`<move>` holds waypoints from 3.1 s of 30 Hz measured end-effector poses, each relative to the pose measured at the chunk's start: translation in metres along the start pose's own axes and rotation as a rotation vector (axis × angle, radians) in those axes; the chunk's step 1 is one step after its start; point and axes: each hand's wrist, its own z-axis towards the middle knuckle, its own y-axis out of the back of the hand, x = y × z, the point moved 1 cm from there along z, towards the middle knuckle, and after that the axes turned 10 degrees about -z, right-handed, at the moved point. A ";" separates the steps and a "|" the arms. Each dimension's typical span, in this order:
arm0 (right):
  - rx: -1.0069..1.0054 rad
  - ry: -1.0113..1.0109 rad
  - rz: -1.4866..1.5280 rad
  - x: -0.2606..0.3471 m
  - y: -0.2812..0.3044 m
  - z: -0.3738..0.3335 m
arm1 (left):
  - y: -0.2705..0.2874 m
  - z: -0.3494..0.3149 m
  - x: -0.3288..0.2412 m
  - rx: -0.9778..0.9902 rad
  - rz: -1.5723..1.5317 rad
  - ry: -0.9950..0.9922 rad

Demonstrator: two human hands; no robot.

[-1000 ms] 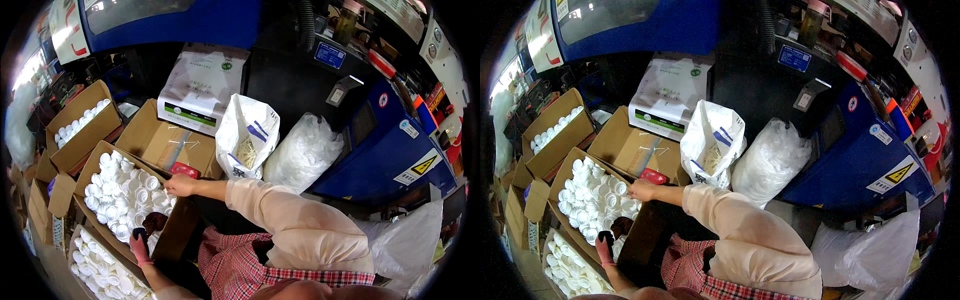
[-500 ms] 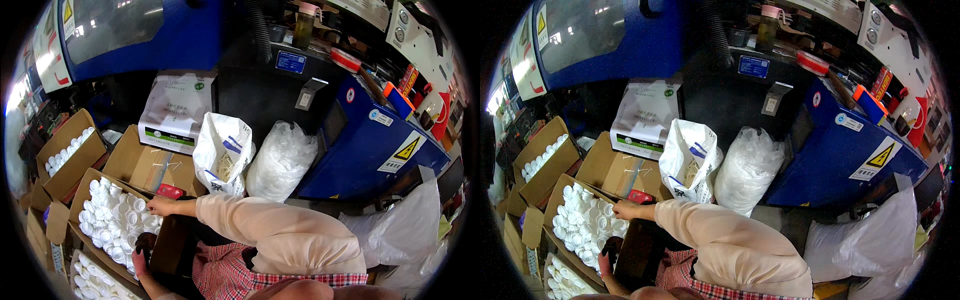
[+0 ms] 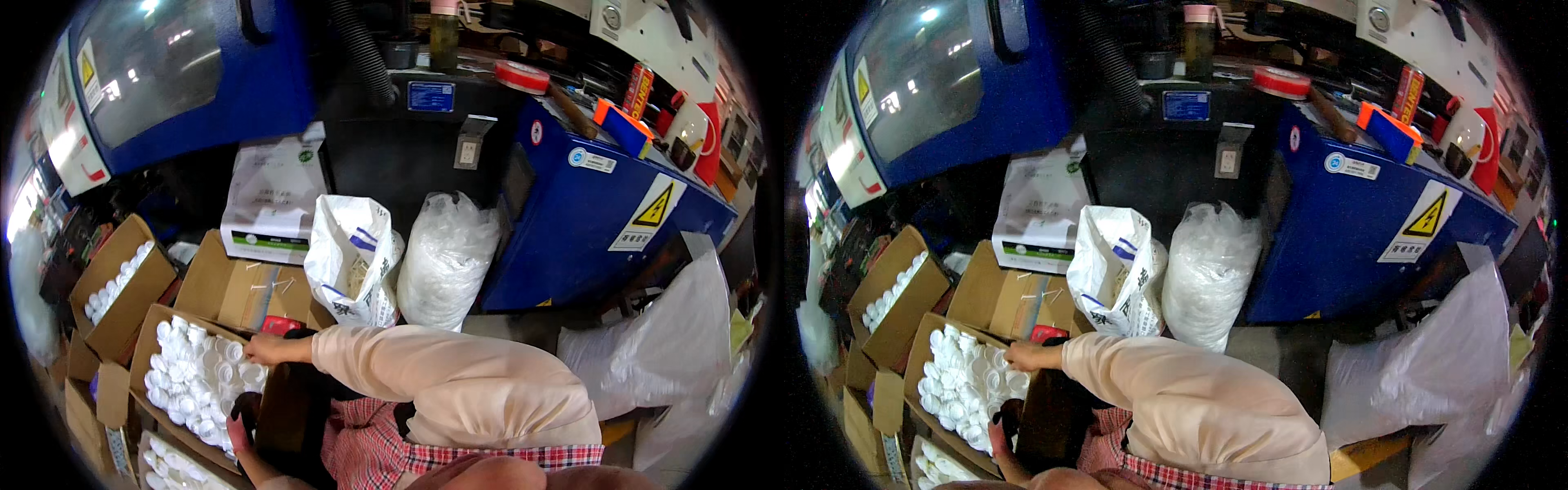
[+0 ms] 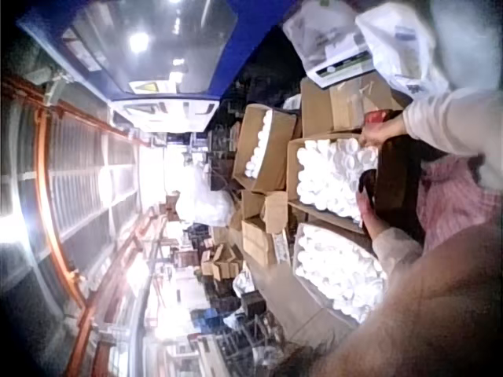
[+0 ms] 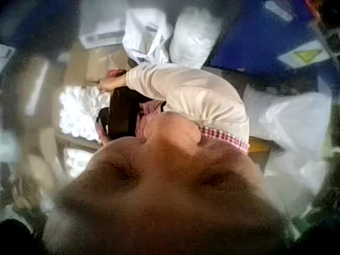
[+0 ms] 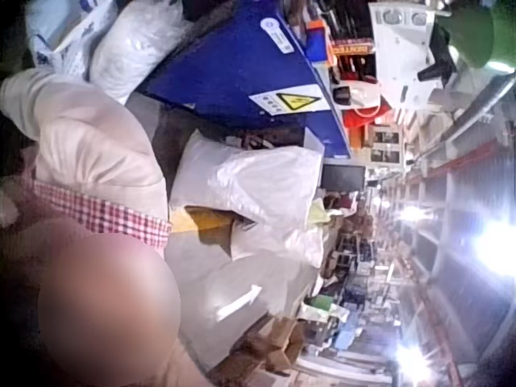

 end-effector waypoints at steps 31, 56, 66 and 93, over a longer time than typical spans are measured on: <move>0.398 0.308 -0.255 0.028 -0.023 0.003 | 0.071 -0.084 0.029 -0.234 0.034 0.009; 0.186 0.279 0.347 0.008 0.019 0.026 | 0.016 -0.052 -0.089 -0.163 0.536 -0.204; 0.228 -0.449 0.040 -0.269 -0.021 0.109 | 0.017 -0.005 -0.057 -0.159 0.503 -0.281; 0.058 -0.046 0.207 -0.092 0.008 0.168 | -0.006 0.004 -0.105 -0.279 0.303 -0.391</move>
